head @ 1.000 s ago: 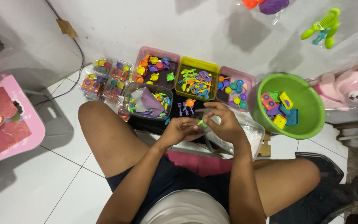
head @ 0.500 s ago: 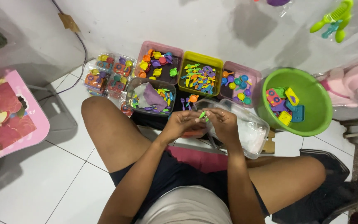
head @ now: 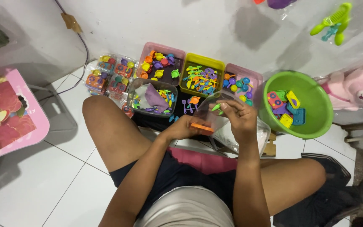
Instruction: The person is sorting small plastic toy pieces from various bins and packing them into small clear plastic bags.
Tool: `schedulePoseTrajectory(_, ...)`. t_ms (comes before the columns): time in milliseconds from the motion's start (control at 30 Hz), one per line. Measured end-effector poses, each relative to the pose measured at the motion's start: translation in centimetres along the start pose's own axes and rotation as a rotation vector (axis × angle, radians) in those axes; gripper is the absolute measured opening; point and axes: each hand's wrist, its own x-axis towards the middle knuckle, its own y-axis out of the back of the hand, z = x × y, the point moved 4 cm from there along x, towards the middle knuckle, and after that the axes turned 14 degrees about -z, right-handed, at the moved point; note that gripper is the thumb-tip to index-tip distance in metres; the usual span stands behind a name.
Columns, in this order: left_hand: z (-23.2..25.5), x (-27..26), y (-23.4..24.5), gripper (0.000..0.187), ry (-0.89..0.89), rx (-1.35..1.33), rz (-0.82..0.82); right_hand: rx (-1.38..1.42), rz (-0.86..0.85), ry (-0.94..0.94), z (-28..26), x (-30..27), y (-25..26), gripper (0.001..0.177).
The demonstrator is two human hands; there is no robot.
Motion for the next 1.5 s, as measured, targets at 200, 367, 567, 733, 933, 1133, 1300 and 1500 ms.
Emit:
schedulePoseTrajectory(200, -0.4, 0.2, -0.3, 0.036, 0.013, -0.006, -0.033, 0.022, -0.025, 0.033, -0.6, 0.1, -0.1, 0.018)
schedulePoseTrajectory(367, -0.9, 0.1, 0.0, 0.029, 0.058, -0.038, 0.014, 0.110, -0.107, 0.051, 2.6, 0.3, 0.5, 0.024)
schedulePoseTrajectory(567, -5.2, 0.5, 1.2, 0.032, 0.093, -0.107, 0.021, 0.166, -0.176, 0.041, 4.8, 0.0, 0.6, 0.027)
schedulePoseTrajectory(733, -4.3, 0.4, 1.1, 0.030, 0.097, -0.151, 0.024, 0.192, -0.209, -0.056, 7.7, -0.8, 0.2, 0.037)
schedulePoseTrajectory(933, -4.1, 0.0, 1.5, 0.029, 0.090, -0.135, 0.011, 0.169, -0.221, -0.107, 8.9, -0.7, -0.3, 0.019)
schedulePoseTrajectory(1133, -3.6, -0.2, 1.3, 0.029, 0.089, -0.107, -0.019, 0.155, -0.240, -0.043, 7.4, -0.6, -0.6, 0.015)
schedulePoseTrajectory(1300, -3.3, -0.3, 1.0, 0.030, 0.098, -0.136, -0.045, 0.145, -0.199, -0.034, 8.0, -0.6, -0.3, 0.016)
schedulePoseTrajectory(1500, -2.6, -0.3, 1.3, 0.027, 0.100, -0.187, 0.022, 0.133, -0.238, -0.086, 9.9, -1.1, 0.4, 0.018)
